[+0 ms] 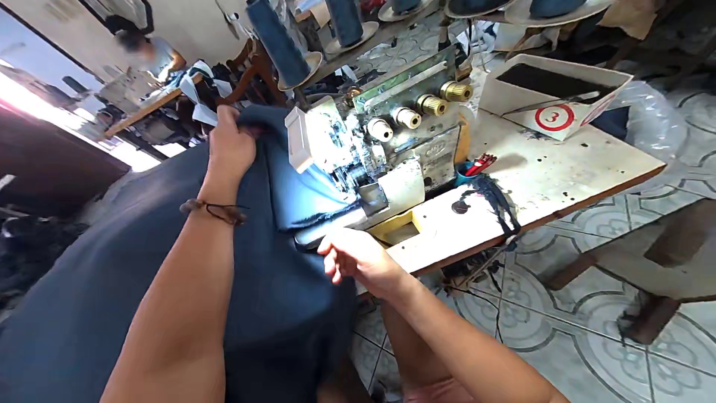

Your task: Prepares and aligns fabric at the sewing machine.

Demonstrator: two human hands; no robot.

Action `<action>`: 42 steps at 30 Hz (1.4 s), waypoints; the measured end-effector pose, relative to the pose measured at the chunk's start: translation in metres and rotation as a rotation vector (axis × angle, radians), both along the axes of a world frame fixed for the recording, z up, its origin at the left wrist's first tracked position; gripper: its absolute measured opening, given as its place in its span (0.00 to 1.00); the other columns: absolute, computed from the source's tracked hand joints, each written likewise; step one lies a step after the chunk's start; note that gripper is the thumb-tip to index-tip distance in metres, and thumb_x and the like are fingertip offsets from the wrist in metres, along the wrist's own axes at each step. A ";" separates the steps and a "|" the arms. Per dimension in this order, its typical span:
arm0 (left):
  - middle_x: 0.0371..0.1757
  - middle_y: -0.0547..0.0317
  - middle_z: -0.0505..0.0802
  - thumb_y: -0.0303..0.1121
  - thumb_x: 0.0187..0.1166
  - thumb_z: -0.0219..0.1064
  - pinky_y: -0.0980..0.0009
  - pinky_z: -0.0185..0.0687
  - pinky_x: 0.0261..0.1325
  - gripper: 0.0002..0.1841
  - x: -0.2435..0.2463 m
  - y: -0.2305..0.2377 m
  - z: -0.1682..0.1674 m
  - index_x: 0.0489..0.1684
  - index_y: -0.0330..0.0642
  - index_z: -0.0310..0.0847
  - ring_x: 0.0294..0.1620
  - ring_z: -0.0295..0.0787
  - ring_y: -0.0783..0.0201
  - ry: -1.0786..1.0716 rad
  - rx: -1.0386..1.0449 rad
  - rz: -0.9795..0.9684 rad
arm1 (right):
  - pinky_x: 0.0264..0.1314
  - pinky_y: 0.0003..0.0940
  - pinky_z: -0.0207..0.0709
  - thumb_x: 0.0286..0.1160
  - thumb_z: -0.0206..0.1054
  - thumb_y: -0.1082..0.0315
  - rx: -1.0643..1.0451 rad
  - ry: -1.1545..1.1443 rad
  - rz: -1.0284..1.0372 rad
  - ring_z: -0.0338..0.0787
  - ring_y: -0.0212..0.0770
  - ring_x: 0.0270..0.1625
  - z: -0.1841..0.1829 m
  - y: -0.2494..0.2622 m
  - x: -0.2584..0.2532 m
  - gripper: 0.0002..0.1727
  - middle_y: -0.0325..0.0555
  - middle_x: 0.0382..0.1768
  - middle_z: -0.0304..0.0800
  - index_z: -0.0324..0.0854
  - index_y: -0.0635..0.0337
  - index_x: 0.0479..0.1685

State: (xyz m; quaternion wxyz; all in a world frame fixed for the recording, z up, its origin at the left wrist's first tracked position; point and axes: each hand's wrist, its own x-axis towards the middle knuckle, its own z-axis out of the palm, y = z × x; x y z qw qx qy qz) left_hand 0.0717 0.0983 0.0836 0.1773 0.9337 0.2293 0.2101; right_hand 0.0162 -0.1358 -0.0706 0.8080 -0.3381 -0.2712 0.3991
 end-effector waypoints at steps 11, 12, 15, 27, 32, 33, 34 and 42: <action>0.70 0.16 0.80 0.65 0.60 0.80 0.27 0.79 0.61 0.61 -0.201 -0.093 -0.062 0.91 0.34 0.55 0.63 0.83 0.20 1.132 0.089 -0.213 | 0.55 0.40 0.77 0.77 0.66 0.51 -0.471 -1.314 -0.657 0.87 0.36 0.47 -0.064 -0.078 0.063 0.14 0.36 0.37 0.92 0.93 0.48 0.36; 0.83 0.11 0.62 0.61 0.55 0.86 0.26 0.71 0.71 0.69 -0.206 -0.100 -0.077 0.94 0.32 0.44 0.77 0.70 0.16 1.218 0.028 -0.219 | 0.54 0.40 0.77 0.78 0.65 0.50 -0.487 -1.323 -0.663 0.88 0.36 0.47 -0.065 -0.076 0.064 0.15 0.35 0.38 0.92 0.93 0.46 0.36; 0.86 0.13 0.57 0.56 0.46 0.92 0.23 0.56 0.80 0.69 -0.172 -0.043 -0.099 0.91 0.29 0.53 0.88 0.52 0.18 1.085 0.035 -0.329 | 0.53 0.44 0.79 0.78 0.64 0.47 -0.543 -1.342 -0.688 0.88 0.38 0.48 -0.067 -0.070 0.059 0.16 0.35 0.39 0.92 0.93 0.45 0.35; 0.85 0.32 0.72 0.33 0.95 0.46 0.38 0.58 0.84 0.24 0.081 0.045 -0.070 0.86 0.31 0.63 0.87 0.65 0.36 0.401 -0.053 0.324 | 0.57 0.45 0.75 0.72 0.73 0.54 -0.654 -1.223 -0.642 0.87 0.47 0.48 -0.054 -0.081 0.059 0.15 0.49 0.37 0.93 0.94 0.58 0.36; 0.76 0.24 0.78 0.24 0.86 0.58 0.33 0.65 0.79 0.20 0.069 0.064 -0.077 0.74 0.22 0.72 0.80 0.72 0.28 0.505 0.098 0.031 | 0.56 0.46 0.76 0.74 0.71 0.56 -0.641 -1.218 -0.662 0.88 0.48 0.48 -0.055 -0.082 0.056 0.15 0.51 0.38 0.93 0.93 0.60 0.37; 0.72 0.25 0.82 0.24 0.81 0.63 0.28 0.70 0.71 0.20 0.055 0.072 -0.082 0.71 0.25 0.76 0.74 0.77 0.27 0.565 0.152 -0.035 | 0.56 0.46 0.76 0.74 0.71 0.57 -0.636 -1.218 -0.666 0.88 0.49 0.48 -0.056 -0.082 0.055 0.15 0.52 0.38 0.93 0.93 0.61 0.37; 0.72 0.29 0.83 0.27 0.81 0.65 0.27 0.71 0.70 0.22 0.033 0.075 -0.082 0.73 0.31 0.77 0.74 0.78 0.29 0.614 0.183 -0.100 | 0.57 0.47 0.76 0.75 0.70 0.58 -0.627 -1.219 -0.670 0.88 0.49 0.48 -0.056 -0.082 0.055 0.15 0.53 0.39 0.93 0.93 0.61 0.37; 0.48 0.38 0.94 0.37 0.82 0.71 0.30 0.83 0.52 0.13 -0.244 0.050 -0.023 0.52 0.35 0.88 0.50 0.93 0.36 0.344 0.325 0.114 | 0.60 0.41 0.77 0.76 0.64 0.57 -0.539 -1.243 -0.720 0.89 0.45 0.49 -0.063 -0.081 0.058 0.18 0.55 0.40 0.94 0.92 0.64 0.36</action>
